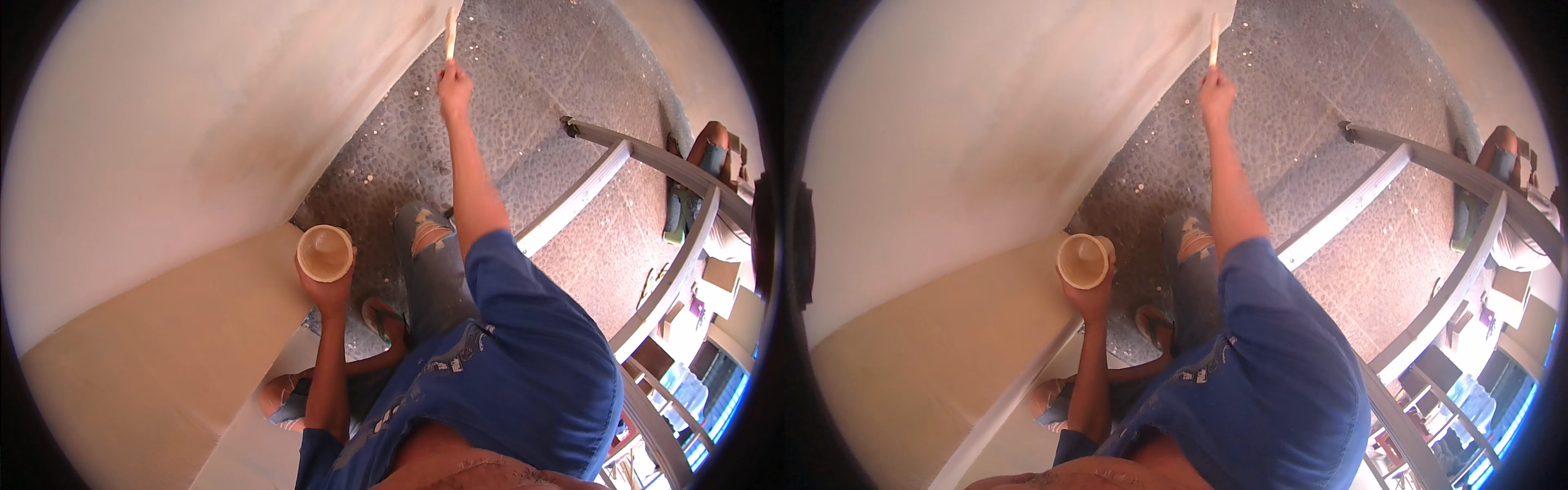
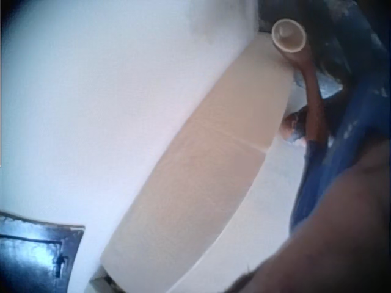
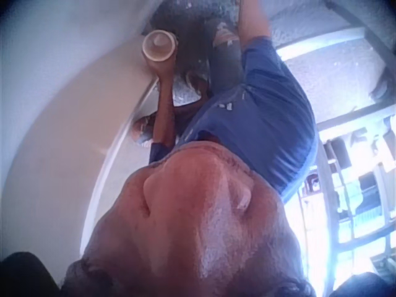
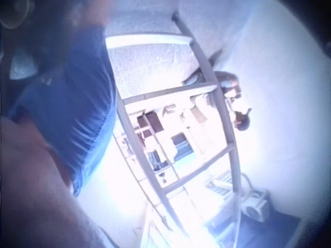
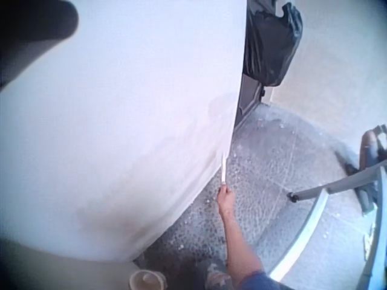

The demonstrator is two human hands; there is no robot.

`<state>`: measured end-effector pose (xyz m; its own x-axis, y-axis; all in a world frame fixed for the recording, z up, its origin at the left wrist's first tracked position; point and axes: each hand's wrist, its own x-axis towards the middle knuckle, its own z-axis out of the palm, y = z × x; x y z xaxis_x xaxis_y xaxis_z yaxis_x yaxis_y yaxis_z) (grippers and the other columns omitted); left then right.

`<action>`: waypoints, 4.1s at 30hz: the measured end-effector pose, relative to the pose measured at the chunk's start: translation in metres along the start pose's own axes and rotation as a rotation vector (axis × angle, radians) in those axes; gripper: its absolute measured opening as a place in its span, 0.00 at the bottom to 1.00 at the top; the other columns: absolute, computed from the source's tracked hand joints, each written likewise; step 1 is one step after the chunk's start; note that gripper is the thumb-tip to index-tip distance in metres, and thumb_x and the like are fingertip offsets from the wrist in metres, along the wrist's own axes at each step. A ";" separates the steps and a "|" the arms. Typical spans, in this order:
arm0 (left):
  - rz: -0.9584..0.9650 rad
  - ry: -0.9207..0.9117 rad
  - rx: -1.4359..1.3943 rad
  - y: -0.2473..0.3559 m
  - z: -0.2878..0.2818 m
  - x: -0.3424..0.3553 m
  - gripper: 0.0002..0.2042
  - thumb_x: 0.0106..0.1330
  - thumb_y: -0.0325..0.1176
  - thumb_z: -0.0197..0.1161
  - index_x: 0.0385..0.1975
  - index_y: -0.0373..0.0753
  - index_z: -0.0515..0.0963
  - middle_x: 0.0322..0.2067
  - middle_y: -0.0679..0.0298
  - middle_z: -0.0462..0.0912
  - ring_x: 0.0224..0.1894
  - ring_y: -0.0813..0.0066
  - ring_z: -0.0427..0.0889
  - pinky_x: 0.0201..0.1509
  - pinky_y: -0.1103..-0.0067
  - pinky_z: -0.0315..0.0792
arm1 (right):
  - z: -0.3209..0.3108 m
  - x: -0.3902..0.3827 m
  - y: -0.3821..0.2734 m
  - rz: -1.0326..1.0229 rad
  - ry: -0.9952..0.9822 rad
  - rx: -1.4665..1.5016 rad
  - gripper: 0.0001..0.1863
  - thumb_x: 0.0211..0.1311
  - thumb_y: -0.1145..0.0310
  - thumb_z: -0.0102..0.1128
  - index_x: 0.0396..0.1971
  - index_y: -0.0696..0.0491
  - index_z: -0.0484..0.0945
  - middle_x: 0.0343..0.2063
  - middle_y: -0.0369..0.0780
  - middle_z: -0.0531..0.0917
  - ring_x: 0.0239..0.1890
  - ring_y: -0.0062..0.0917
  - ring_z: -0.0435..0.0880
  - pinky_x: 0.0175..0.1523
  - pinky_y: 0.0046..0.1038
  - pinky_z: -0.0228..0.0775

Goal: The person paints the wall of a spiral staircase using a paintbrush and a small container of paint. They repeatedly dip the brush into the container and apply paint to the wall surface while moving along the stairs.

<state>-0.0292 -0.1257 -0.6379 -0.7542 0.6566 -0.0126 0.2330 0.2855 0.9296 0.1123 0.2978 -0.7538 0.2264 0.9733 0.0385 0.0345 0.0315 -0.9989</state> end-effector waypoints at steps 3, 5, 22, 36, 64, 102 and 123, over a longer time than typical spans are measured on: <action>0.082 -0.011 0.050 0.012 0.001 0.002 0.36 0.49 0.29 0.84 0.58 0.33 0.71 0.52 0.57 0.81 0.55 0.64 0.81 0.60 0.68 0.75 | 0.008 0.075 0.000 -0.083 0.040 -0.109 0.21 0.75 0.59 0.51 0.27 0.61 0.79 0.16 0.36 0.76 0.16 0.18 0.71 0.22 0.26 0.62; 0.116 -0.011 0.108 0.019 0.001 0.002 0.36 0.49 0.29 0.84 0.58 0.33 0.71 0.52 0.56 0.81 0.55 0.64 0.81 0.60 0.68 0.75 | 0.012 0.107 0.004 -0.055 0.077 -0.064 0.22 0.75 0.58 0.52 0.27 0.61 0.80 0.16 0.37 0.77 0.16 0.19 0.72 0.22 0.27 0.63; 0.101 0.018 0.068 0.017 -0.001 -0.004 0.38 0.46 0.29 0.86 0.59 0.33 0.71 0.51 0.56 0.80 0.53 0.63 0.80 0.58 0.68 0.75 | 0.047 -0.156 -0.043 0.110 -0.249 -0.165 0.22 0.78 0.59 0.50 0.26 0.59 0.80 0.16 0.35 0.76 0.20 0.17 0.72 0.28 0.28 0.65; 0.098 0.012 0.171 0.023 -0.026 -0.034 0.41 0.48 0.29 0.85 0.61 0.30 0.68 0.55 0.54 0.78 0.57 0.65 0.79 0.61 0.68 0.75 | 0.029 -0.318 -0.056 0.454 -0.606 0.074 0.19 0.79 0.63 0.49 0.59 0.56 0.78 0.20 0.33 0.74 0.24 0.14 0.70 0.32 0.25 0.67; 0.102 -0.012 0.157 0.033 -0.023 -0.031 0.38 0.46 0.31 0.87 0.57 0.32 0.71 0.51 0.57 0.80 0.53 0.66 0.81 0.59 0.70 0.75 | 0.060 -0.117 -0.060 -0.100 -0.038 -0.182 0.20 0.77 0.59 0.50 0.31 0.60 0.80 0.17 0.40 0.79 0.19 0.23 0.75 0.30 0.32 0.68; 0.152 -0.049 0.074 0.057 -0.033 -0.045 0.46 0.41 0.30 0.88 0.63 0.34 0.68 0.60 0.55 0.74 0.60 0.61 0.77 0.64 0.67 0.74 | -0.023 -0.185 -0.062 0.125 -0.240 -0.127 0.24 0.80 0.55 0.47 0.25 0.55 0.77 0.14 0.30 0.71 0.18 0.12 0.67 0.24 0.22 0.61; 0.172 -0.086 0.144 0.068 -0.041 -0.047 0.46 0.45 0.33 0.86 0.63 0.33 0.63 0.62 0.53 0.72 0.64 0.59 0.74 0.69 0.65 0.68 | 0.031 -0.354 -0.050 0.420 -0.644 0.054 0.20 0.79 0.63 0.49 0.64 0.53 0.75 0.21 0.32 0.72 0.25 0.13 0.68 0.32 0.22 0.67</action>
<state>-0.0031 -0.1656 -0.5585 -0.6422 0.7594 0.1046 0.4435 0.2567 0.8587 0.0000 -0.0407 -0.7188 -0.4015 0.8460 -0.3509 0.0193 -0.3752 -0.9267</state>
